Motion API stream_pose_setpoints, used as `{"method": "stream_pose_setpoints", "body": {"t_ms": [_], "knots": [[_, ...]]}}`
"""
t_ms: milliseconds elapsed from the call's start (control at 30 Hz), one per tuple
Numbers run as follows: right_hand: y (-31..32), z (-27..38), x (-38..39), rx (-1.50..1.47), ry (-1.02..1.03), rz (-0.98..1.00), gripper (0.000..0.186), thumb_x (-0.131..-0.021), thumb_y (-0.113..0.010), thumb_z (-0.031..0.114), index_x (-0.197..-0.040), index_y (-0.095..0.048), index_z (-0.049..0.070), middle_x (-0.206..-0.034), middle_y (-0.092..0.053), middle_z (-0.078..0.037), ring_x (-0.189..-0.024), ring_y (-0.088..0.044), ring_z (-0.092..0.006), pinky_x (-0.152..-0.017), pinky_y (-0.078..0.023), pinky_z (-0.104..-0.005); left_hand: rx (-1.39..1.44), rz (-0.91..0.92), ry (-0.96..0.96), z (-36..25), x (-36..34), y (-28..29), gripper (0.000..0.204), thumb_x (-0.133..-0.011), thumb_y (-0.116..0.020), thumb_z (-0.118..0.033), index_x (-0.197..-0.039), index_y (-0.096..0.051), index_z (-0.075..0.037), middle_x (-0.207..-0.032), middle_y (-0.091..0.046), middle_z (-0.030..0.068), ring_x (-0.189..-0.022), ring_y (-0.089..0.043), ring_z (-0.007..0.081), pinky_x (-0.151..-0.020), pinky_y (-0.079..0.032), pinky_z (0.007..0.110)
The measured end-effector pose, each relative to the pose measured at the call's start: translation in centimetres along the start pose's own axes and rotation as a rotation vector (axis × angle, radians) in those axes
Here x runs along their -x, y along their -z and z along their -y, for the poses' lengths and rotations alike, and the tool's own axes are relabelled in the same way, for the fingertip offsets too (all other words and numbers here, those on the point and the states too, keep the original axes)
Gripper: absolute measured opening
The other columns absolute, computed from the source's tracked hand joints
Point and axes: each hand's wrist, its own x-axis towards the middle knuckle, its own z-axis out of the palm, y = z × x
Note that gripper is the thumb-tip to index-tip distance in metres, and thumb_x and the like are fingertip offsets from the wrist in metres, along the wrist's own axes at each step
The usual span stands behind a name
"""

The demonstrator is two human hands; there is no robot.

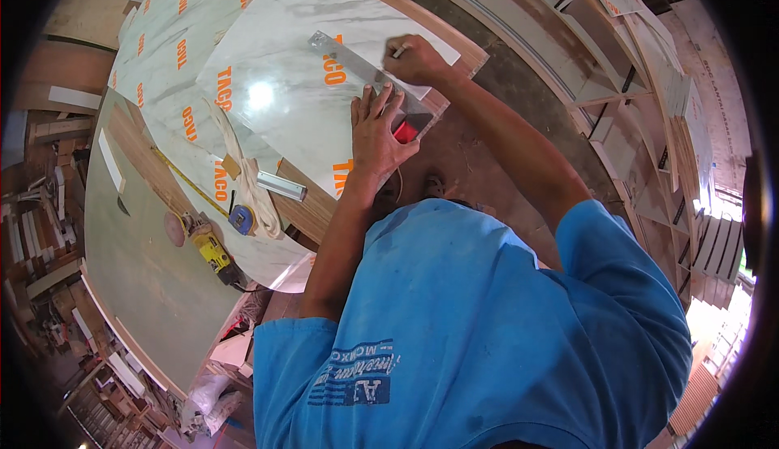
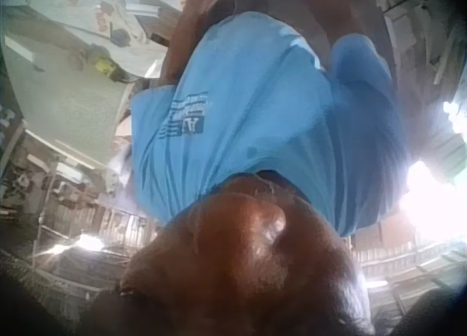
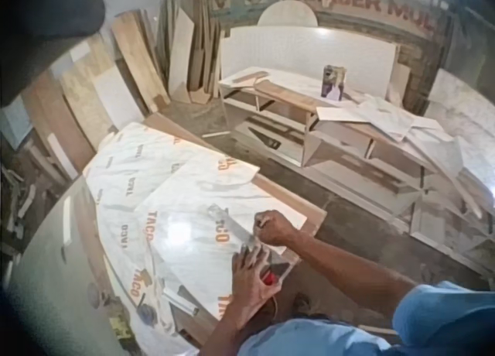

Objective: The person measures a sheet of laminate with a tape measure and draws lines on it using a pencil and a square.

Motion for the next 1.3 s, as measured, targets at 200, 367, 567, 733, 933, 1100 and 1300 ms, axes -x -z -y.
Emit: {"method": "stream_pose_setpoints", "body": {"t_ms": [200,367,567,733,933,1100,1300], "knots": [[3.7,0.8,7.3,-0.109,-0.183,0.127,0.011,-0.077,-0.063,0.013,-0.079,-0.064,0.002,-0.077,-0.064,-0.021,-0.069,-0.063,-0.0348,-0.064,-0.051,-0.0406,-0.015,-0.007,0.039,0.0,0.1,0.3,0.082,-0.062,-0.086,-0.031,-0.137,-0.058,-0.011,-0.153,-0.044,0.0096,-0.146,-0.030,0.0414,-0.120,-0.022,0.059],[0.9,-0.3,1.5,0.043,0.001,0.014,0.012,-0.076,-0.062,0.014,-0.079,-0.066,0.003,-0.082,-0.067,-0.021,-0.076,-0.065,-0.0380,-0.069,-0.053,-0.0430,-0.018,-0.007,-0.004,-0.1,0.0,-0.2,0.083,-0.062,-0.086,-0.032,-0.138,-0.058,-0.012,-0.154,-0.044,0.0087,-0.146,-0.030,0.0414,-0.120,-0.022,0.059],[-0.2,-0.3,-1.0,-0.046,0.017,-0.056,0.013,-0.077,-0.065,0.014,-0.077,-0.063,0.001,-0.076,-0.064,-0.019,-0.071,-0.065,-0.0323,-0.065,-0.051,-0.0412,-0.034,0.024,-0.006,-0.6,-0.5,-0.3,0.084,-0.060,-0.086,-0.030,-0.137,-0.058,-0.011,-0.153,-0.044,0.0091,-0.145,-0.031,0.0418,-0.120,-0.021,0.059],[3.5,-0.4,8.4,0.045,0.006,0.039,0.009,-0.077,-0.063,0.012,-0.079,-0.065,0.003,-0.081,-0.065,-0.022,-0.075,-0.065,-0.0390,-0.067,-0.053,-0.0432,-0.095,-0.004,0.009,-0.6,0.1,-0.6,0.082,-0.061,-0.086,-0.030,-0.136,-0.059,-0.010,-0.152,-0.045,0.0117,-0.145,-0.033,0.0420,-0.119,-0.026,0.058],[8.6,-3.6,17.6,-0.231,-0.214,-0.080,0.014,-0.079,-0.067,0.015,-0.083,-0.067,0.002,-0.073,-0.063,-0.015,-0.068,-0.063,-0.0239,-0.065,-0.051,-0.0376,-0.136,-0.065,0.000,-3.0,0.7,-1.6,0.062,-0.065,-0.081,-0.022,-0.122,-0.065,-0.007,-0.126,-0.057,0.0163,-0.120,-0.052,0.0392,-0.104,-0.042,0.050],[10.4,-8.1,25.7,-0.398,-0.507,-0.222,0.014,-0.083,-0.065,0.018,-0.084,-0.071,0.006,-0.075,-0.066,-0.004,-0.071,-0.062,-0.0110,-0.065,-0.049,-0.0290,-0.003,-0.181,0.042,-4.2,1.9,0.3,0.045,-0.067,-0.074,-0.008,-0.111,-0.063,-0.004,-0.101,-0.056,0.0166,-0.098,-0.057,0.0387,-0.088,-0.048,0.047],[7.8,-13.1,38.0,-0.509,-0.727,-0.444,0.012,-0.085,-0.063,0.012,-0.078,-0.065,0.003,-0.080,-0.071,-0.007,-0.061,-0.060,-0.0110,-0.052,-0.048,-0.0261,-0.007,-0.286,0.205,1.1,6.2,8.5,0.044,-0.069,-0.068,0.006,-0.111,-0.058,-0.005,-0.100,-0.056,0.0174,-0.094,-0.057,0.0381,-0.083,-0.048,0.047]]}}
